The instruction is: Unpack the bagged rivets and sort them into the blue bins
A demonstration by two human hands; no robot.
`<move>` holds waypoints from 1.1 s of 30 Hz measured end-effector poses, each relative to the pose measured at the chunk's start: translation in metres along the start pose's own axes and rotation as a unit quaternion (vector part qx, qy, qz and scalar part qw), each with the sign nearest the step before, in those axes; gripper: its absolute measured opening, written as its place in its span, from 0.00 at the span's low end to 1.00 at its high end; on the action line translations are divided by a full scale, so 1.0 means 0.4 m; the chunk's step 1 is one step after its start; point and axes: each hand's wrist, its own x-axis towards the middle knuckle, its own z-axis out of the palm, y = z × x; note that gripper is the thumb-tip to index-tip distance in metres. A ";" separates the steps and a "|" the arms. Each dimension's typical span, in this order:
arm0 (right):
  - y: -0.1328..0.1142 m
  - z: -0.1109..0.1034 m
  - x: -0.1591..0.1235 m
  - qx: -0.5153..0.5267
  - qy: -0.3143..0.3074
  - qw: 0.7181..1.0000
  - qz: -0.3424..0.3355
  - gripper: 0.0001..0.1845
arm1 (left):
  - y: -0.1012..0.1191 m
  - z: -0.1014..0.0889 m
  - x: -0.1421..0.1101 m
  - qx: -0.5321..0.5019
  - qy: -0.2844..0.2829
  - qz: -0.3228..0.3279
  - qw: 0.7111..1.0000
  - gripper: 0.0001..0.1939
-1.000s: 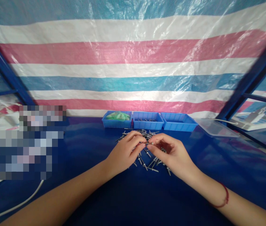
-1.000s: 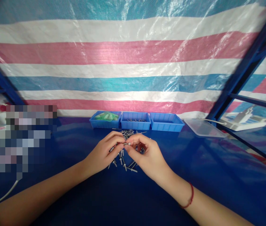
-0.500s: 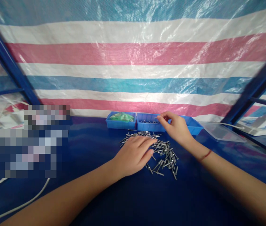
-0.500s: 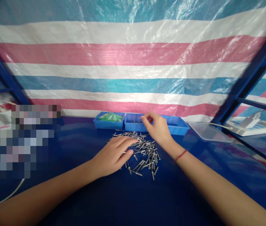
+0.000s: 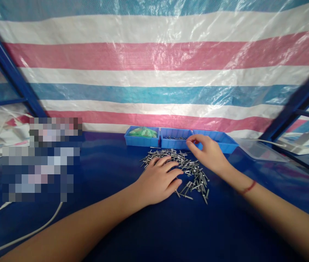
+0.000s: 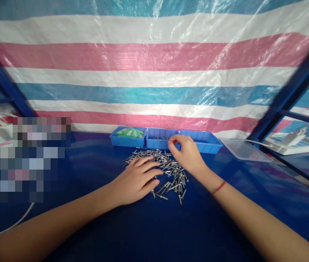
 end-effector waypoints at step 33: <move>-0.052 -0.029 -0.092 0.176 -0.035 0.982 0.064 0.08 | 0.029 -0.024 0.076 -0.081 0.082 -0.078 0.990 0.06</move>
